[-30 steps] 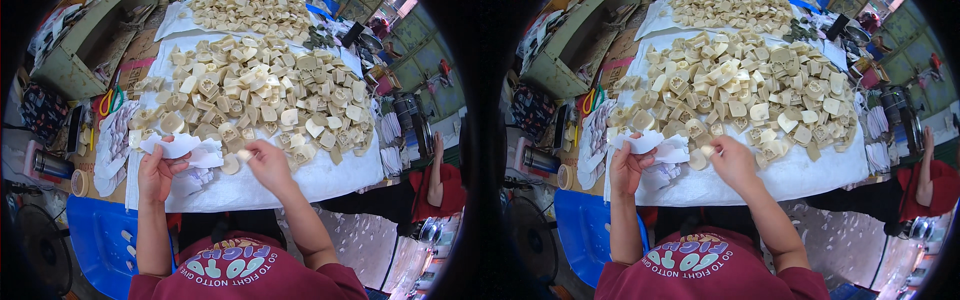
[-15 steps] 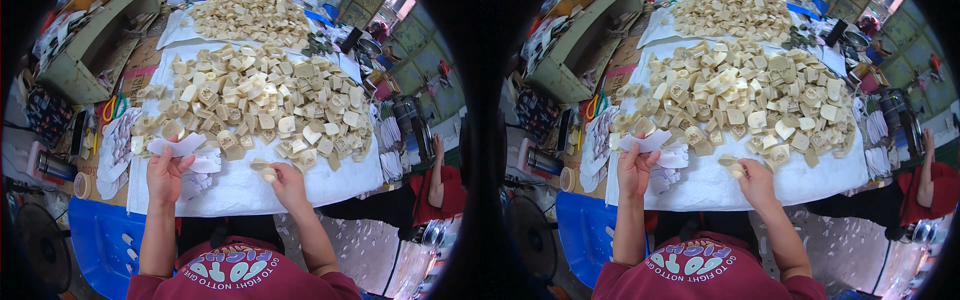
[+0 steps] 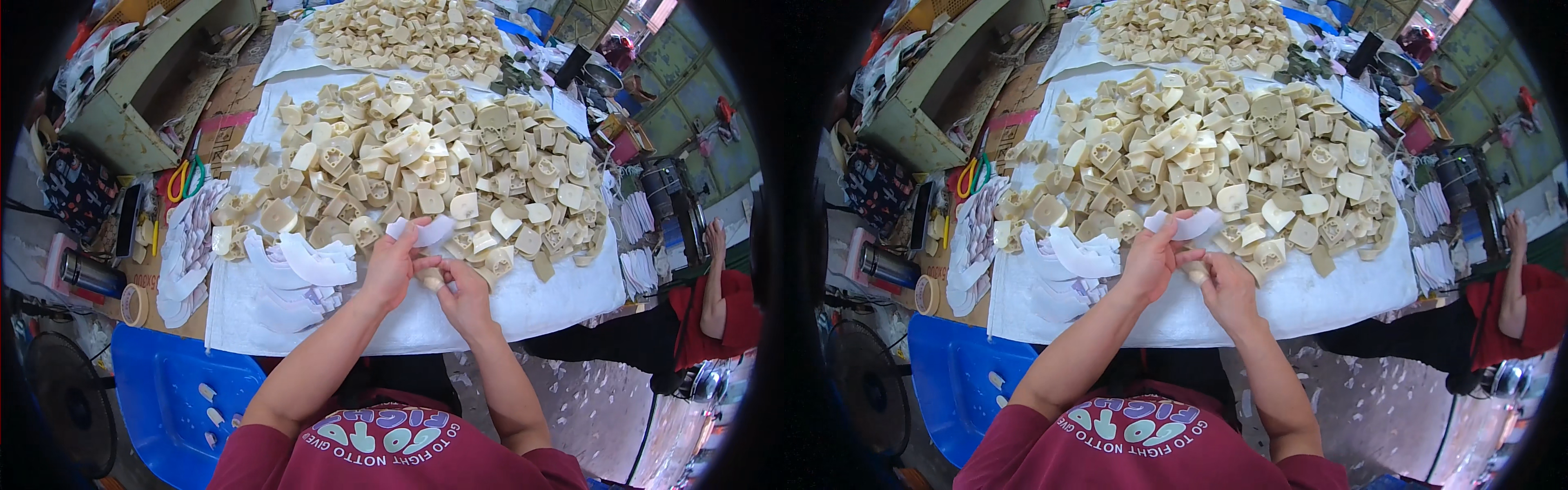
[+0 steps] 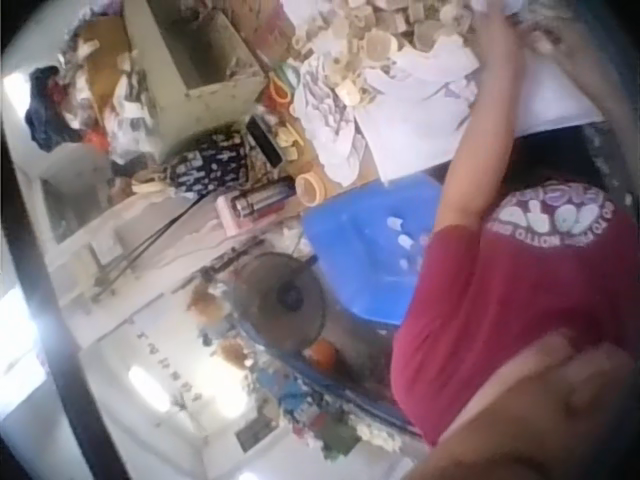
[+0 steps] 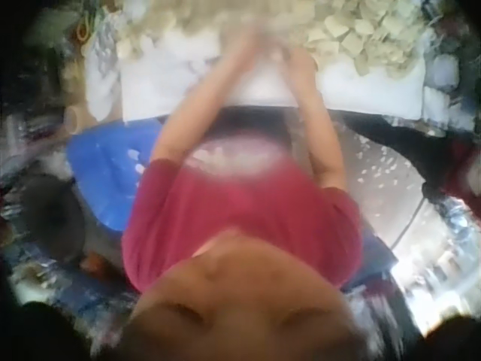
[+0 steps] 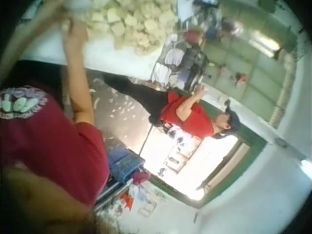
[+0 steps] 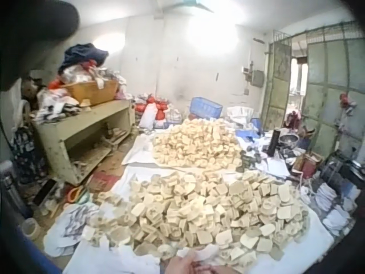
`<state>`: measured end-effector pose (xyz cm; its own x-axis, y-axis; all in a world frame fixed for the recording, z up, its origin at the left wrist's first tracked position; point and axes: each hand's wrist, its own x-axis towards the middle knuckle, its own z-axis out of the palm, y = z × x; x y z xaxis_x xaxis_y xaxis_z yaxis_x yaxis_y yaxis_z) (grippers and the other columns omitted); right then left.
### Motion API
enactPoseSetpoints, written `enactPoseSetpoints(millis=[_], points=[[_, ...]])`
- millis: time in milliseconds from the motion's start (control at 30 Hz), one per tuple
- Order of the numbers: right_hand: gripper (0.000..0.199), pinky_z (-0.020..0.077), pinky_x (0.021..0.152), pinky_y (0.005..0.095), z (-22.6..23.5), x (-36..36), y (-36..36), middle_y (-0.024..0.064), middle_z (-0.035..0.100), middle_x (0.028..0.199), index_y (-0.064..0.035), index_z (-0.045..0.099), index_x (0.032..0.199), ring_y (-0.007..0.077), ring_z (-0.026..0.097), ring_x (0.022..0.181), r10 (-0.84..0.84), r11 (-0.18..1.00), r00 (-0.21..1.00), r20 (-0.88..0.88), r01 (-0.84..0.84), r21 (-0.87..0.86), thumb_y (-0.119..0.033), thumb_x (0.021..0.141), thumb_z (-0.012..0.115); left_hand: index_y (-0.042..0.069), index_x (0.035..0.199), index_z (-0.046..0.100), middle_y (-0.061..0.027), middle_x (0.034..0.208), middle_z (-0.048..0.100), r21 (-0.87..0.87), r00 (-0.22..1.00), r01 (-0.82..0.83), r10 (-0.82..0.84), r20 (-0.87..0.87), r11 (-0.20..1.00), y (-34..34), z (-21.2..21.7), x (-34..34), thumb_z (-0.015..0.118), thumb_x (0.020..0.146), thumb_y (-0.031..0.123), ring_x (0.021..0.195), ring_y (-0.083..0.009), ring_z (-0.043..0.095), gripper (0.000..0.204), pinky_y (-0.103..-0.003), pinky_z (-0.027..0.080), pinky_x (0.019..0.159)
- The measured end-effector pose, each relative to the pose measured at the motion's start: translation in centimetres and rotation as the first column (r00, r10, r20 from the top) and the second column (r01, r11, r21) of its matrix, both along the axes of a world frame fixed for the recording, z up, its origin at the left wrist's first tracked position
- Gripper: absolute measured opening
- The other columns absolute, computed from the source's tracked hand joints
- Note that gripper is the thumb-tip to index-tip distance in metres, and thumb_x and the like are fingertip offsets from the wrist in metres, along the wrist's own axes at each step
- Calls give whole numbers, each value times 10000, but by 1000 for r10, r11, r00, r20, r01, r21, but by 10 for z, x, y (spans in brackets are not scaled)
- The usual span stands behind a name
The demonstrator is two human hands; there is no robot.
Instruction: The person repeatedly picks up small, beige, rectangular plastic components from a large pile on a table. They wrap each component individually in a small piece of white paper or thin cloth, folding the material around the object, and then place the wrapped item into a blue plastic bin to the left.
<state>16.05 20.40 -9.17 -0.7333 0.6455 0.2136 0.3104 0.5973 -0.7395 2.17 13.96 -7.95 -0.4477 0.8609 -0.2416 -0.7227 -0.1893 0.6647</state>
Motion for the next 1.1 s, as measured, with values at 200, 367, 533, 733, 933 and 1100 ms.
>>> enactPoseSetpoints(millis=[200, 367, 533, 733, 933, 1100], points=[[287, 521, 747, 305, -13, 28, -3, 97, 670, 981, -28, 616, 1052, 177, 641, 869, 49, 968, 959, -278, -114, -222, -12, 779, 700, 12, 1233, 557, -79, 1212, 594, 11, 982, 38, -36, -187, 999, 25, -10, -14, 505, 985, 234, 1088, -164, 582, 337, -301, 504, 890], [334, 499, 866, 340, 53, 3, -18, 111, 646, 1030, -30, 609, 1094, 167, 616, 951, -173, 762, 782, -598, -279, -585, -22, 783, 731, 10, 1242, 548, -129, 1212, 594, 103, 982, -94, 109, -154, 990, -23, 28, -11, 533, 971, 204, 1099, -207, 590, 333, -334, 514, 908], [346, 493, 856, 387, 86, -32, -36, 122, 616, 1057, -47, 621, 989, 281, 595, 985, 231, 973, 803, -549, -191, 129, 27, 671, 737, -13, 1231, 545, -185, 1205, 594, 218, 987, -158, 158, 18, 963, -77, 65, -9, 518, 975, 169, 1130, -268, 585, 314, -371, 498, 949], [374, 504, 855, 397, 99, -50, -59, 98, 649, 998, -55, 632, 963, 303, 613, 968, 372, 926, 733, -570, -252, 280, 73, 616, 691, -16, 1288, 512, -213, 1257, 573, 338, 982, -161, 184, -38, 927, -111, 79, -6, 509, 984, 215, 1195, -283, 548, 382, -396, 458, 997], [355, 509, 850, 385, 102, -50, -63, 89, 656, 1001, -54, 626, 957, 304, 617, 967, 368, 927, 733, -572, -246, 282, 74, 633, 694, -10, 1288, 518, -207, 1264, 572, 362, 983, -142, 174, -58, 921, -114, 82, -4, 490, 992, 216, 1207, -285, 538, 373, -401, 443, 1012], [356, 504, 828, 377, 102, -50, -60, 86, 656, 982, -59, 621, 954, 300, 610, 956, 348, 932, 759, -551, -216, 291, 52, 629, 717, -19, 1276, 530, -208, 1262, 573, 338, 978, -154, 193, -84, 928, -114, 87, 0, 477, 997, 201, 1193, -268, 547, 359, -384, 440, 1007]])
